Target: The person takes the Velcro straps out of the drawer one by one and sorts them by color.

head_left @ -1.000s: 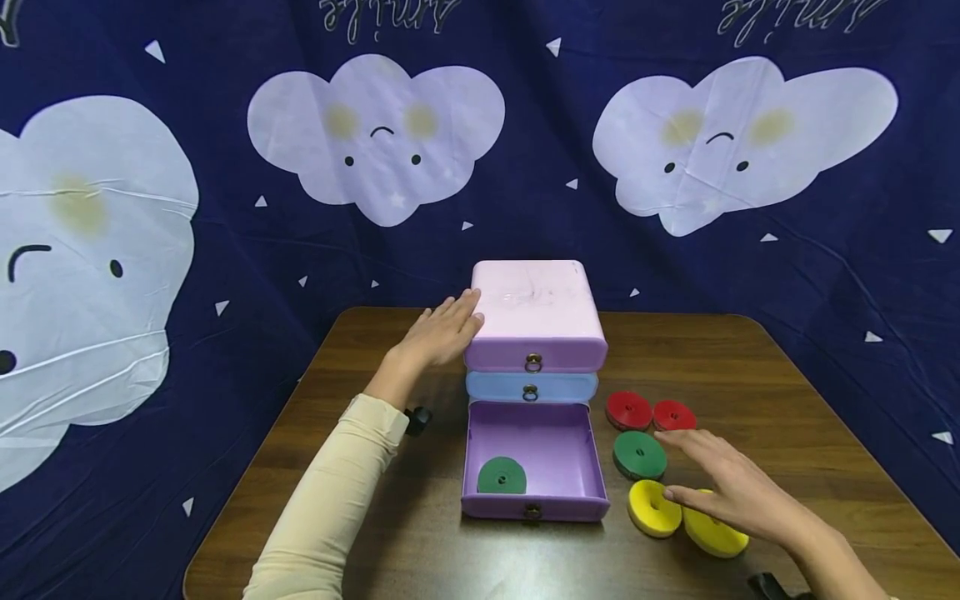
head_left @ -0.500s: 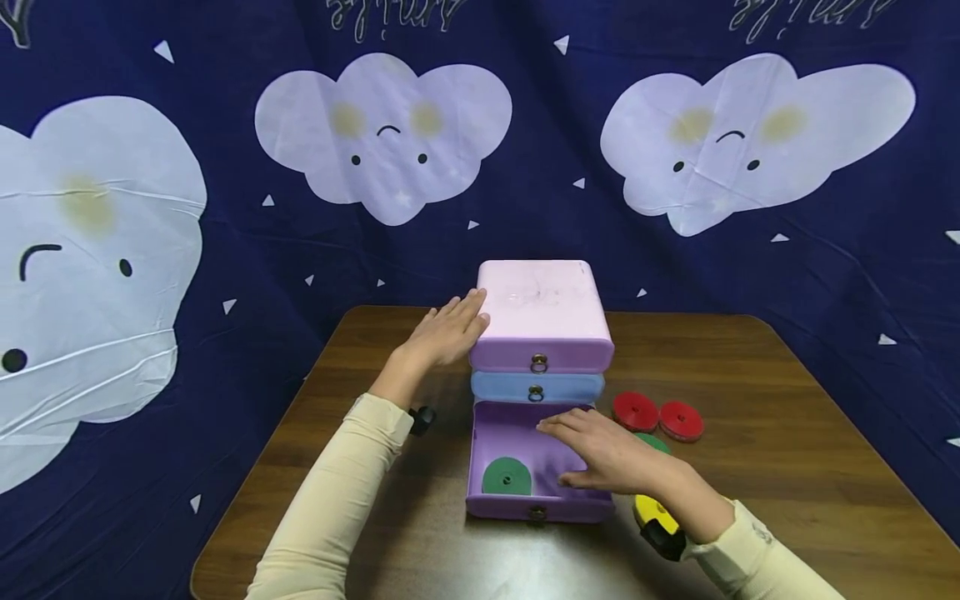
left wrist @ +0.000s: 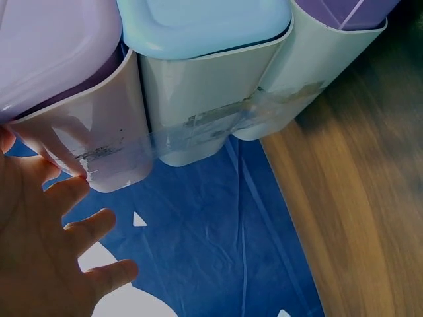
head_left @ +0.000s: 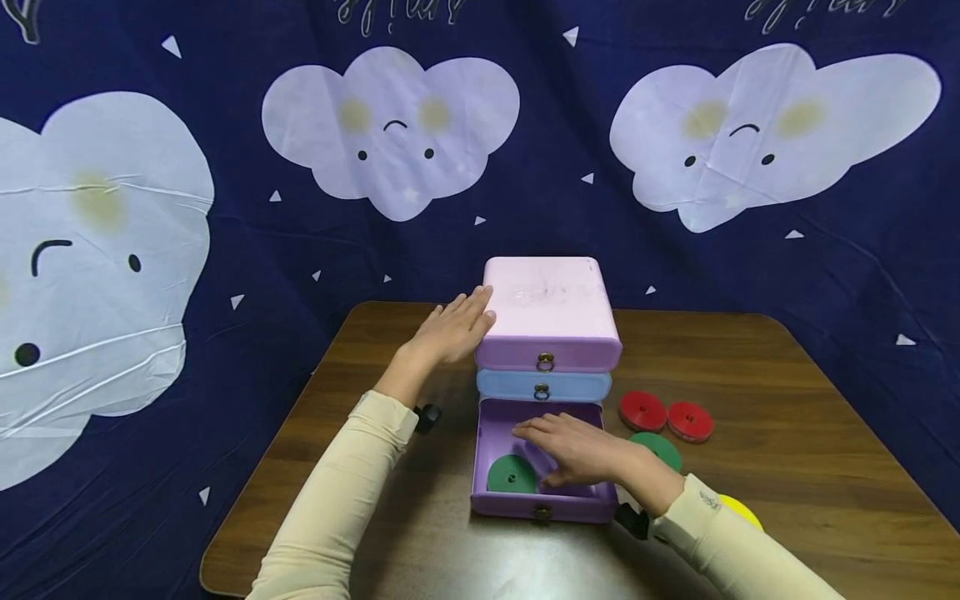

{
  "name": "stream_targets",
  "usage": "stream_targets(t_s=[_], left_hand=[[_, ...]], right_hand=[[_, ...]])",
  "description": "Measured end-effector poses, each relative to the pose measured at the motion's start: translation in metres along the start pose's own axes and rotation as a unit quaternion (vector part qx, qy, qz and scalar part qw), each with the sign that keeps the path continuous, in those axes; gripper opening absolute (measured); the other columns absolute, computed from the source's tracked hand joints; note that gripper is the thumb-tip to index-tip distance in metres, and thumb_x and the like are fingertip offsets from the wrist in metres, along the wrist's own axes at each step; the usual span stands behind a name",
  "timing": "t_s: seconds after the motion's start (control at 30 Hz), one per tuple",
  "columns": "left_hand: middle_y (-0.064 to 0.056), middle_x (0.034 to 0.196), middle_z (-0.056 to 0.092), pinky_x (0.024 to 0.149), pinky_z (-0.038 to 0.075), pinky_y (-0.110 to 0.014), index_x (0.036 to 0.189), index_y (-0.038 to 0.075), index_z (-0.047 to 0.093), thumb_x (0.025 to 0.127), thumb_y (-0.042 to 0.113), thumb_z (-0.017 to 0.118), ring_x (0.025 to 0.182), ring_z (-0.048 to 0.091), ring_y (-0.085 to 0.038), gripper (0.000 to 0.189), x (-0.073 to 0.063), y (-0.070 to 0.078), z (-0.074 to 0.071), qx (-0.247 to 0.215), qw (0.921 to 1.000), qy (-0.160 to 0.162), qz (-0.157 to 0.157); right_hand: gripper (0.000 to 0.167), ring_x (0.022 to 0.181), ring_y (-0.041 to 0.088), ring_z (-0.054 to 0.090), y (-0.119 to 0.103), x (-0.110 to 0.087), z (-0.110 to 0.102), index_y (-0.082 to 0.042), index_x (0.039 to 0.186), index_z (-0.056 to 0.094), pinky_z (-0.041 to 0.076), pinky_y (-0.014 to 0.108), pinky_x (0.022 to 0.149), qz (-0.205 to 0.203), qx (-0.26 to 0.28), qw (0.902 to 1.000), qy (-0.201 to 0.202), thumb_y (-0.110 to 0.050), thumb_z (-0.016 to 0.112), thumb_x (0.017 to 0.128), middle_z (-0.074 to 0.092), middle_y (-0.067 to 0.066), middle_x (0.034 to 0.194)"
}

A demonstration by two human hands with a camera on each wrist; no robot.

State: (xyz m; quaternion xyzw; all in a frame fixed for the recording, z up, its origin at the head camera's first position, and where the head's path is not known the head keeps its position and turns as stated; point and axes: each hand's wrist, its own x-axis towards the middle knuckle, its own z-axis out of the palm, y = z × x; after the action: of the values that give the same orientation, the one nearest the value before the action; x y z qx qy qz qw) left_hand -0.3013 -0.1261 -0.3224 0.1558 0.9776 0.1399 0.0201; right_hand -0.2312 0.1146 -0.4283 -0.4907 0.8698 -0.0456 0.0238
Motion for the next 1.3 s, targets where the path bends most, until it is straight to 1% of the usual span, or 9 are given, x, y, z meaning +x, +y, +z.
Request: stream_targets(t_s=[0.2,0.37,0.53,0.67,0.8,1.0,1.13,1.23,1.3], left_hand=[[0.009,0.16,0.001,0.12,0.007,-0.051,0.152,0.03,0.0,0.099,0.054,0.01,0.149,0.006,-0.021,0.059,0.001,-0.001,0.001,0.001,1.0,-0.002,0.001],[0.009,0.16,0.001,0.12,0.008,-0.051,0.152,0.031,0.0,0.099,0.054,0.01,0.149,0.006,-0.021,0.059,0.002,-0.001,-0.001,0.003,1.0,0.001,0.001],[0.009,0.161,0.001,0.12,0.008,-0.052,0.152,0.03,0.001,0.099,0.054,0.01,0.149,0.006,-0.021,0.059,0.003,-0.002,-0.001,0.002,1.0,0.003,-0.002],[0.01,0.16,0.001,0.12,0.008,-0.052,0.152,0.031,0.0,0.099,0.053,0.01,0.149,0.006,-0.02,0.058,0.002,-0.003,0.0,-0.003,1.0,0.001,-0.001],[0.009,0.16,0.001,0.12,0.008,-0.052,0.152,0.031,0.0,0.099,0.054,0.01,0.149,0.005,-0.021,0.058,0.002,-0.002,0.0,-0.007,1.0,0.003,0.002],[0.009,0.161,0.001,0.12,0.008,-0.052,0.152,0.031,0.001,0.099,0.053,0.01,0.149,0.006,-0.021,0.058,0.002,-0.002,0.0,-0.007,1.0,0.003,-0.001],[0.009,0.161,0.0,0.12,0.008,-0.052,0.152,0.031,0.001,0.099,0.053,0.01,0.149,0.006,-0.021,0.058,0.002,-0.003,0.0,-0.01,0.9999,0.0,0.0],[0.009,0.161,0.001,0.12,0.008,-0.052,0.152,0.031,0.001,0.099,0.053,0.01,0.149,0.006,-0.021,0.058,0.003,-0.002,0.0,-0.009,1.0,-0.001,-0.001],[0.008,0.161,0.002,0.119,0.008,-0.053,0.153,0.03,0.001,0.1,0.053,0.01,0.149,0.006,-0.022,0.058,0.003,-0.002,0.0,-0.008,1.0,0.0,0.0]], right_hand=[[0.081,0.128,0.024,0.048,-0.002,0.01,0.004,-0.012,0.141,0.041,0.042,0.047,0.104,-0.014,-0.003,0.9988,-0.046,-0.038,0.077,0.074,0.048,0.004,0.142],[0.078,0.129,0.024,0.047,-0.002,0.013,0.006,-0.013,0.141,0.04,0.042,0.049,0.104,-0.022,-0.003,0.9975,-0.067,-0.034,0.077,0.076,0.048,0.005,0.142],[0.075,0.128,0.025,0.048,-0.002,0.016,0.01,-0.01,0.141,0.041,0.041,0.046,0.106,-0.036,-0.005,0.9973,-0.064,-0.032,0.075,0.077,0.05,0.007,0.14],[0.072,0.126,0.025,0.05,-0.003,0.018,0.017,-0.009,0.141,0.041,0.04,0.043,0.107,-0.049,-0.011,0.9967,-0.063,-0.031,0.073,0.08,0.052,0.007,0.138],[0.072,0.124,0.023,0.05,-0.004,0.021,0.022,-0.011,0.141,0.041,0.042,0.042,0.105,-0.058,-0.028,0.9963,-0.057,-0.033,0.072,0.08,0.052,0.005,0.138],[0.074,0.114,0.023,0.053,-0.005,0.025,0.023,-0.014,0.142,0.041,0.046,0.041,0.1,-0.087,-0.044,0.9946,-0.036,-0.031,0.074,0.078,0.053,0.002,0.138],[0.072,0.112,0.02,0.052,-0.006,0.027,0.023,-0.017,0.142,0.043,0.047,0.04,0.098,-0.084,-0.044,0.9946,-0.044,-0.031,0.074,0.078,0.053,0.0,0.138],[0.07,0.113,0.017,0.051,-0.005,0.027,0.024,-0.019,0.141,0.044,0.046,0.037,0.098,-0.069,-0.04,0.9954,-0.054,-0.035,0.073,0.079,0.053,-0.002,0.136],[0.071,0.114,0.017,0.051,-0.004,0.027,0.024,-0.02,0.14,0.045,0.046,0.037,0.098,-0.06,-0.033,0.9962,-0.053,-0.039,0.073,0.078,0.054,-0.002,0.134]])
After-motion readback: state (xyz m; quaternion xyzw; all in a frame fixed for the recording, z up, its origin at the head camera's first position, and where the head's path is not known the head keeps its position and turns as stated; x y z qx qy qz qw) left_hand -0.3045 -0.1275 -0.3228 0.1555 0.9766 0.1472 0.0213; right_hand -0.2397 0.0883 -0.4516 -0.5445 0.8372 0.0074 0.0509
